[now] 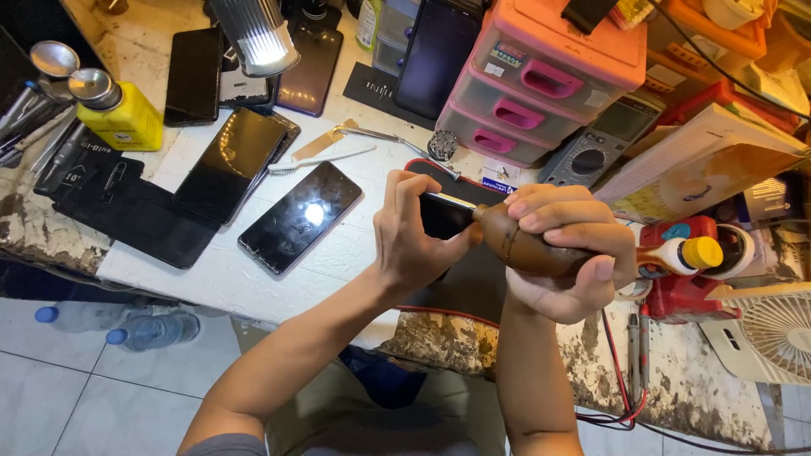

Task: Testing mobile phone functionality, checking screens, and handling cash at a repair station.

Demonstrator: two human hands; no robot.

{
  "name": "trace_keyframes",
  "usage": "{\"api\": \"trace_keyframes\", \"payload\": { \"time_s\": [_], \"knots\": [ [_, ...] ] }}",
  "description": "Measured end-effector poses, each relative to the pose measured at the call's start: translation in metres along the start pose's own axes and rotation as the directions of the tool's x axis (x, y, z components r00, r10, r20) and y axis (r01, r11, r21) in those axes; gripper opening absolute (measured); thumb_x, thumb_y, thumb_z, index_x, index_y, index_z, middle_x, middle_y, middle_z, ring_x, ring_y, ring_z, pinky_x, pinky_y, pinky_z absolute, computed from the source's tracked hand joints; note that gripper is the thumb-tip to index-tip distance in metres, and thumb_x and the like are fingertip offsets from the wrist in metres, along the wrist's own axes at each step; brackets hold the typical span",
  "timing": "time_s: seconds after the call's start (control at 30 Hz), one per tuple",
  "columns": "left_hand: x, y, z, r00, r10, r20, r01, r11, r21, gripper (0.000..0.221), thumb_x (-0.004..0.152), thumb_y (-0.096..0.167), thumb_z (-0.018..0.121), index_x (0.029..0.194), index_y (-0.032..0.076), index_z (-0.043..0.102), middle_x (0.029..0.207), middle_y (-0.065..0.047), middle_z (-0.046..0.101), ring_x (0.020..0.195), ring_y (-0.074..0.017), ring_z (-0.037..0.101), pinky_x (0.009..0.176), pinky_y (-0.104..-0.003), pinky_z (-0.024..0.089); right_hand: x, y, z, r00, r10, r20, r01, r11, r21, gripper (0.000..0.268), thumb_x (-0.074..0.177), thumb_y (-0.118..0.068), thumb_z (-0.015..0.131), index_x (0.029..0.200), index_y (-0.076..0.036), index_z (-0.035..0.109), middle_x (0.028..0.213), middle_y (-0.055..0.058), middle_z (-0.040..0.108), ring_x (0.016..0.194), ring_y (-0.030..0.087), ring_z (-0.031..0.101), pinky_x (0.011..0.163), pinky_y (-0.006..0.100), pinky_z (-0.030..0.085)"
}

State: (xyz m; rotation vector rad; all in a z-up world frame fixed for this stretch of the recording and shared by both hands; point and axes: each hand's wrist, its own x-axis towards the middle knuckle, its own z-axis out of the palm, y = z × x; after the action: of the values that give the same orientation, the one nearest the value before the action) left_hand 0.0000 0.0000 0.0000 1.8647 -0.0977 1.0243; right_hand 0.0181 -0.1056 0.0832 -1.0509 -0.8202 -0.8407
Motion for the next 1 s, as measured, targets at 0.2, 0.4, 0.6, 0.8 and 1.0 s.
{"api": "trace_keyframes", "payload": {
  "time_s": [0.2, 0.4, 0.6, 0.8, 1.0],
  "knots": [
    [0.002, 0.004, 0.001, 1.0, -0.017, -0.022, 0.017, 1.0, 0.002, 0.054, 0.076, 0.034, 0.084, 0.103, 0.008, 0.046, 0.088, -0.007, 0.049, 0.072, -0.0212, 0.05, 0.043, -0.034, 0.04, -0.002, 0.0, 0.006, 1.0, -0.022, -0.018, 0.022, 1.0, -0.006, 0.029, 0.1, -0.027, 0.046, 0.082, -0.005, 0.053, 0.069, 0.015, 0.057, 0.059, 0.029, 0.057, 0.059, 0.04, 0.056],
    [0.002, 0.003, 0.001, 0.999, -0.041, 0.007, 0.041, 0.999, -0.019, 0.056, 0.075, 0.035, 0.085, 0.103, 0.008, 0.046, 0.09, -0.007, 0.049, 0.071, -0.0215, 0.051, 0.043, -0.035, 0.041, -0.002, 0.0, 0.004, 0.999, -0.033, -0.011, 0.033, 0.999, -0.042, 0.031, 0.1, -0.028, 0.045, 0.081, -0.005, 0.054, 0.067, 0.014, 0.057, 0.058, 0.03, 0.059, 0.056, 0.04, 0.056],
    [0.003, 0.008, 0.0, 0.999, -0.048, -0.01, 0.048, 0.999, -0.013, 0.055, 0.073, 0.032, 0.086, 0.101, 0.009, 0.045, 0.089, -0.006, 0.049, 0.069, -0.0216, 0.051, 0.041, -0.036, 0.039, 0.004, -0.004, 0.006, 0.996, 0.081, 0.024, -0.081, 0.997, -0.013, 0.033, 0.096, -0.021, 0.045, 0.071, -0.002, 0.054, 0.064, 0.018, 0.057, 0.053, 0.03, 0.056, 0.052, 0.037, 0.053],
    [0.007, 0.014, 0.002, 0.986, -0.099, -0.132, 0.082, 0.989, -0.125, 0.046, 0.071, 0.033, 0.086, 0.095, 0.01, 0.053, 0.082, -0.008, 0.052, 0.063, -0.0355, 0.069, 0.058, -0.041, 0.059, 0.015, 0.0, -0.005, 0.958, 0.204, 0.2, -0.18, 0.975, -0.129, 0.041, 0.097, -0.021, 0.043, 0.061, -0.001, 0.048, 0.052, 0.015, 0.046, 0.048, 0.026, 0.054, 0.051, 0.037, 0.053],
    [0.005, 0.012, 0.006, 0.986, -0.094, -0.134, 0.08, 0.991, -0.108, 0.048, 0.069, 0.035, 0.086, 0.094, 0.01, 0.053, 0.081, -0.008, 0.054, 0.062, -0.0345, 0.069, 0.058, -0.041, 0.059, 0.019, 0.003, -0.001, 0.959, 0.192, 0.208, -0.167, 0.977, -0.132, 0.043, 0.095, -0.02, 0.046, 0.057, 0.0, 0.048, 0.049, 0.015, 0.045, 0.044, 0.023, 0.051, 0.048, 0.036, 0.052]
  ]
}}
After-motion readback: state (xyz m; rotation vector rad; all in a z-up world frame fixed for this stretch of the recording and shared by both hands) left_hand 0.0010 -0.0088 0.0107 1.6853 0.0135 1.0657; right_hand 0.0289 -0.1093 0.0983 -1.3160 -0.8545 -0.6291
